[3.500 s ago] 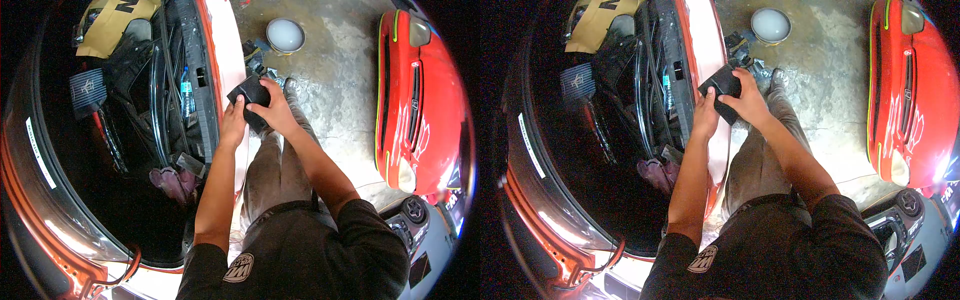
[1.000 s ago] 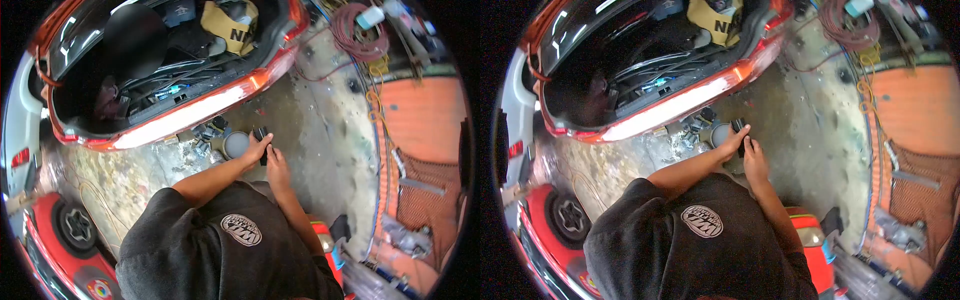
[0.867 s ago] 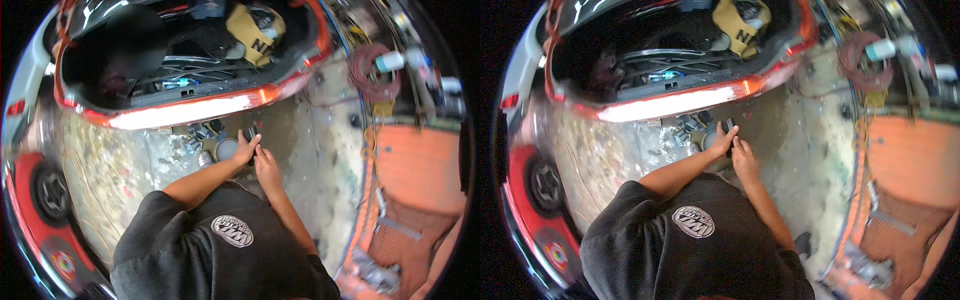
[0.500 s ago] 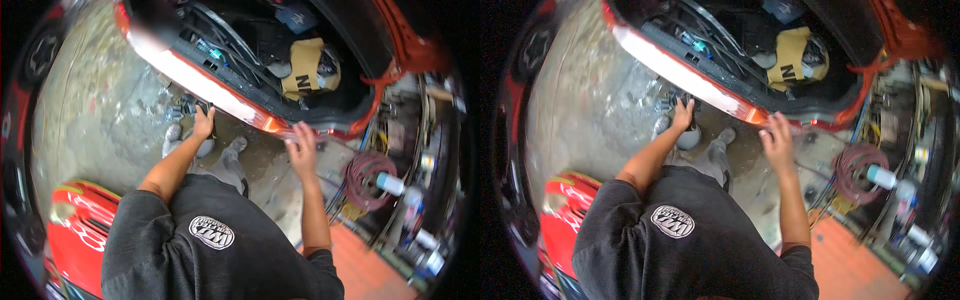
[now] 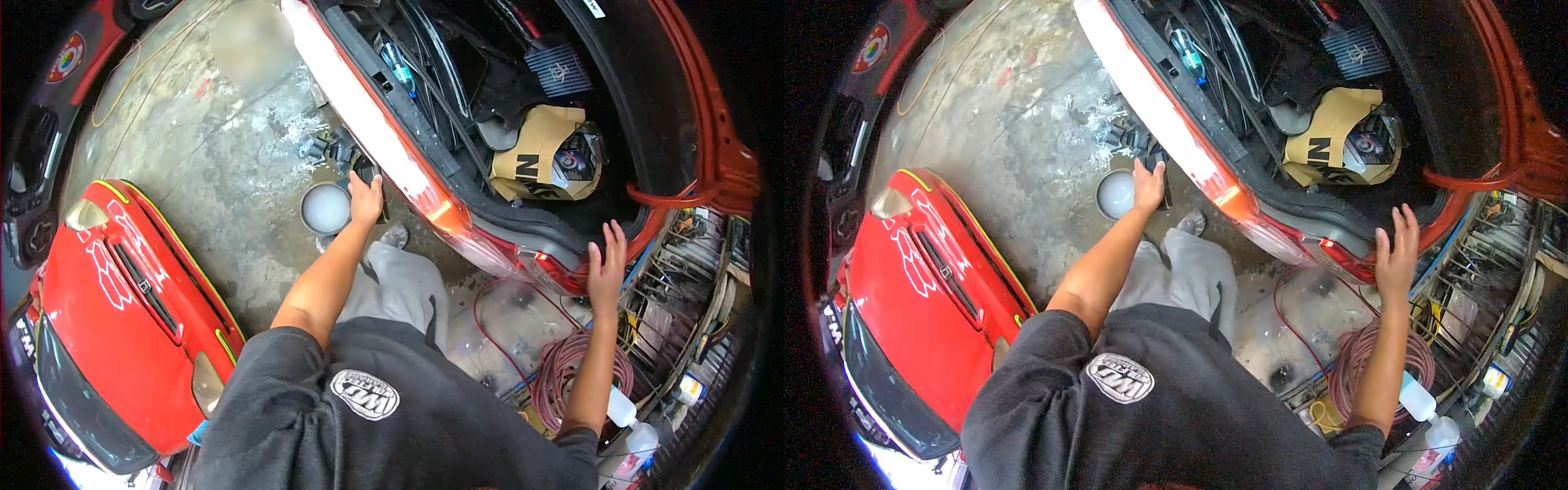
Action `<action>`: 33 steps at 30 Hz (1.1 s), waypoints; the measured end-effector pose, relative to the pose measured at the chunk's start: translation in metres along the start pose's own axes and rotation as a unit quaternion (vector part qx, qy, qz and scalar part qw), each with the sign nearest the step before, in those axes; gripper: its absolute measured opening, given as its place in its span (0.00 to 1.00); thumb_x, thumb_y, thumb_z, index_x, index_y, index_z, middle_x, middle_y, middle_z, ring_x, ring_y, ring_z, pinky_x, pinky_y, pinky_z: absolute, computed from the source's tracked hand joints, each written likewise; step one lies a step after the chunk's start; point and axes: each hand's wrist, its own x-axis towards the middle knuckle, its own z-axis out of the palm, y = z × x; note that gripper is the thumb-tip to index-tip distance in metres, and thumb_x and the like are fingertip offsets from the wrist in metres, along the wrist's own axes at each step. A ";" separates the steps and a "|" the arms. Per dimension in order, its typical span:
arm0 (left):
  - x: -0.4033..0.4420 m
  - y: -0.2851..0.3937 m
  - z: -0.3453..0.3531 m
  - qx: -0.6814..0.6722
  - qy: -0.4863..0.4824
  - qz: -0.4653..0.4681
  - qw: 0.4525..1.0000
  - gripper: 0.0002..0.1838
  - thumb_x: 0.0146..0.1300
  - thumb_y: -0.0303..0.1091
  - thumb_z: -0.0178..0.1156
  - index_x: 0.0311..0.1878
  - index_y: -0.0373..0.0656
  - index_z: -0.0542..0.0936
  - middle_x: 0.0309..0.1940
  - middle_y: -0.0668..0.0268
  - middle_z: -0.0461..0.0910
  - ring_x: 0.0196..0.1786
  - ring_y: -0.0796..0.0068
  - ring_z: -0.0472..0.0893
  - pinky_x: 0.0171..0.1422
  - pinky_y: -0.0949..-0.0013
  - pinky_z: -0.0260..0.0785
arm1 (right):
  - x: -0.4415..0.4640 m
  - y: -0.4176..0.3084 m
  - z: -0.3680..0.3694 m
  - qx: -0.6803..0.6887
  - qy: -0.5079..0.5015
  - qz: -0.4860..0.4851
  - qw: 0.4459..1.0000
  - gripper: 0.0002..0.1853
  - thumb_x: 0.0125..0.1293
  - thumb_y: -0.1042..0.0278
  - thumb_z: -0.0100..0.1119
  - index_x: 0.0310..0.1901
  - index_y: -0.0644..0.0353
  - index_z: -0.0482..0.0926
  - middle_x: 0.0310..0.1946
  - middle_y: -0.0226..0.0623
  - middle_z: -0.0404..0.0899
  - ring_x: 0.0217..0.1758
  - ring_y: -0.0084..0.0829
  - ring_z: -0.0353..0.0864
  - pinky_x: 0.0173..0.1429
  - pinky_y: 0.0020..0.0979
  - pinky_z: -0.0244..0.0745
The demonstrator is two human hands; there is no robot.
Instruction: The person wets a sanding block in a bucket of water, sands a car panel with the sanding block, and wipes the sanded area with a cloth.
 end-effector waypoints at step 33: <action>0.083 0.064 0.145 0.113 0.396 -0.071 0.908 0.38 0.63 0.52 0.73 0.68 0.37 0.74 0.55 0.46 0.73 0.61 0.44 0.72 0.68 0.45 0.66 | 0.026 0.123 -0.002 0.105 -0.041 -0.077 0.991 0.37 0.79 0.49 0.55 0.75 0.72 0.61 0.72 0.60 0.65 0.68 0.53 0.73 0.68 0.49 0.74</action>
